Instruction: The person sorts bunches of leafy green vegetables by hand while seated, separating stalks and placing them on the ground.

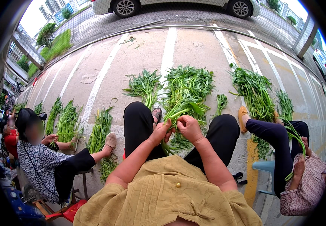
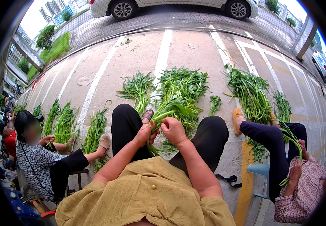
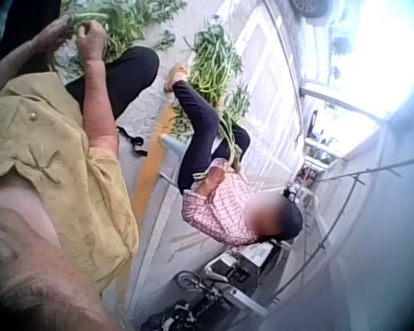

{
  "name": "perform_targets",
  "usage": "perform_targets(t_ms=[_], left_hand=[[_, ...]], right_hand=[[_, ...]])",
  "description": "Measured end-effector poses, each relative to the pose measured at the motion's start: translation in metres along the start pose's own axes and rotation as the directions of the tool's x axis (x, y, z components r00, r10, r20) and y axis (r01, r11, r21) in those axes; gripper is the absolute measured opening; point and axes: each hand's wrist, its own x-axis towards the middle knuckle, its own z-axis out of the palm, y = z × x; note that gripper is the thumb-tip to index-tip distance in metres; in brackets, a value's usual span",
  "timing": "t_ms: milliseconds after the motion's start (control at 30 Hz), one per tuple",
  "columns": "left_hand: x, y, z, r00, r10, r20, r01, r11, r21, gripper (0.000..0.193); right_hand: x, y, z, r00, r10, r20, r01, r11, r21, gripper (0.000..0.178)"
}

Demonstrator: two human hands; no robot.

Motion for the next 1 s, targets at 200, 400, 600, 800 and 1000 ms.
perform_targets(t_ms=[200, 400, 600, 800, 1000], left_hand=[[0.000, 0.003, 0.002, 0.999, -0.047, 0.022, 0.047, 0.999, 0.020, 0.070], [-0.005, 0.003, -0.002, 0.999, -0.008, -0.032, 0.005, 0.998, -0.066, 0.069], [-0.001, 0.007, -0.011, 0.989, 0.072, -0.128, -0.099, 0.972, -0.215, 0.068], [0.005, 0.004, -0.010, 0.976, 0.126, -0.178, -0.156, 0.973, -0.167, 0.067], [0.030, -0.025, -0.013, 0.929, 0.251, -0.272, -0.167, 0.940, 0.297, 0.065]], right_hand=[[0.002, -0.006, 0.001, 0.996, -0.019, -0.090, 0.005, 0.988, -0.152, 0.007], [0.021, 0.038, -0.037, 0.889, 0.232, -0.394, -0.278, 0.958, -0.064, 0.007], [0.011, 0.039, -0.036, 0.931, 0.119, -0.345, -0.235, 0.919, -0.317, 0.014], [0.004, 0.012, -0.011, 0.943, 0.326, 0.065, -0.328, 0.944, 0.040, 0.029], [-0.010, -0.017, 0.029, 0.912, 0.212, 0.350, -0.243, 0.969, 0.047, 0.081]])
